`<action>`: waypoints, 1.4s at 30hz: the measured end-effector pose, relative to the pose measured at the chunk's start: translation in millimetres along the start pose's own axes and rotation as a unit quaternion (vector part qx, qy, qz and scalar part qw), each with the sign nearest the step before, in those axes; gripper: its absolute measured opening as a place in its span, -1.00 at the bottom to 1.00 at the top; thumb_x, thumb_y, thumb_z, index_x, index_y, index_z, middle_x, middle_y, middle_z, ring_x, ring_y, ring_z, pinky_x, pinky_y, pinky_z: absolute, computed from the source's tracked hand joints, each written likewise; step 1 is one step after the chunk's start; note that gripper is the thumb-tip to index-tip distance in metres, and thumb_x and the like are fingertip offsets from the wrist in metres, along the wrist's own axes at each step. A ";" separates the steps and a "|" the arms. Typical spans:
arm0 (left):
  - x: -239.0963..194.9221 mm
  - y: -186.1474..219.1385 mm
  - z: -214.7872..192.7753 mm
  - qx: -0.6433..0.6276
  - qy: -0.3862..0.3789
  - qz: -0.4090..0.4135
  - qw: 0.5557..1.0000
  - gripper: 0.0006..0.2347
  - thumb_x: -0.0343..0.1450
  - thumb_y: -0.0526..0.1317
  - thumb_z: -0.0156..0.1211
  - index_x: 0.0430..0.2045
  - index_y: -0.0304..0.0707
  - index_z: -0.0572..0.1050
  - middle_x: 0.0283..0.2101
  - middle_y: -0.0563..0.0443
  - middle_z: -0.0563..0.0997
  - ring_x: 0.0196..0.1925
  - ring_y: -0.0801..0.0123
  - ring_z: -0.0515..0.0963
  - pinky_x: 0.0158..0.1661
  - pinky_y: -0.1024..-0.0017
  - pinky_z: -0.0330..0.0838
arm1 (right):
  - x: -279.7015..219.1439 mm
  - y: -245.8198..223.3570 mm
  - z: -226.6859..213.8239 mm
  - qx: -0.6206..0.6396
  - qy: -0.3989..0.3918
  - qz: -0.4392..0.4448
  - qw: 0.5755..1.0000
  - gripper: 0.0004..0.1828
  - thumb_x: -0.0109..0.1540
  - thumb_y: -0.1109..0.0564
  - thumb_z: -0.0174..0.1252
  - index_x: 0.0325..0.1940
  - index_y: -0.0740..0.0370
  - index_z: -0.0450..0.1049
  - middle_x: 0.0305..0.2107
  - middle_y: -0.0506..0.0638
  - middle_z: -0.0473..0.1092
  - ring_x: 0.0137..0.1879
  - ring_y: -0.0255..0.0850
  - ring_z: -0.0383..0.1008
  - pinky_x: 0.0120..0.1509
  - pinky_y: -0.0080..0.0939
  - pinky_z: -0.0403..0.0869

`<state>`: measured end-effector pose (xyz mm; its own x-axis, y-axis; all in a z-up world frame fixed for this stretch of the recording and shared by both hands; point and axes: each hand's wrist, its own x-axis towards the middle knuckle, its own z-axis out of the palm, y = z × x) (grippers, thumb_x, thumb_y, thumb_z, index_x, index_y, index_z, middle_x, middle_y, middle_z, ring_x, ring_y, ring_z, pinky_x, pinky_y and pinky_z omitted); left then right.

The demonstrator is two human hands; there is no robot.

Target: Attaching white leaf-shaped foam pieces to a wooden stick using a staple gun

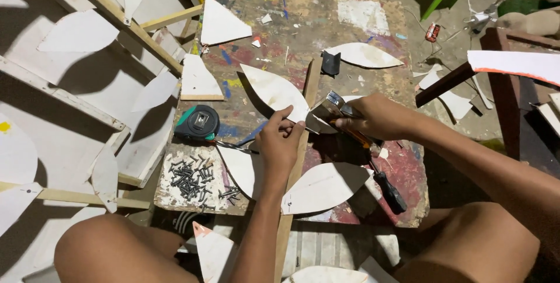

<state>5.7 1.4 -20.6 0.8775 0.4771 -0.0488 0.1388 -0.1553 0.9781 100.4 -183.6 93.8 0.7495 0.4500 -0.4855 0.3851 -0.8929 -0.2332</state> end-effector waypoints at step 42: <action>-2.0 12.8 -12.9 -0.052 -0.015 0.020 0.998 -0.74 0.45 -0.29 0.22 0.02 -0.21 0.61 -0.06 -0.32 0.69 0.09 -0.15 0.63 0.04 0.08 0.57 | 2.6 -5.8 6.0 -0.070 -0.013 -0.061 0.996 -0.44 0.21 -0.38 0.22 -0.46 0.16 0.51 -0.66 0.08 0.48 -0.41 -0.01 0.59 -0.28 -0.09 0.54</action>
<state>-0.2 9.6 -5.3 0.8947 0.4464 -0.0144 0.0568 -0.0816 0.9950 96.9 -177.4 88.8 0.6788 0.5534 -0.4827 0.5450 -0.8202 -0.1740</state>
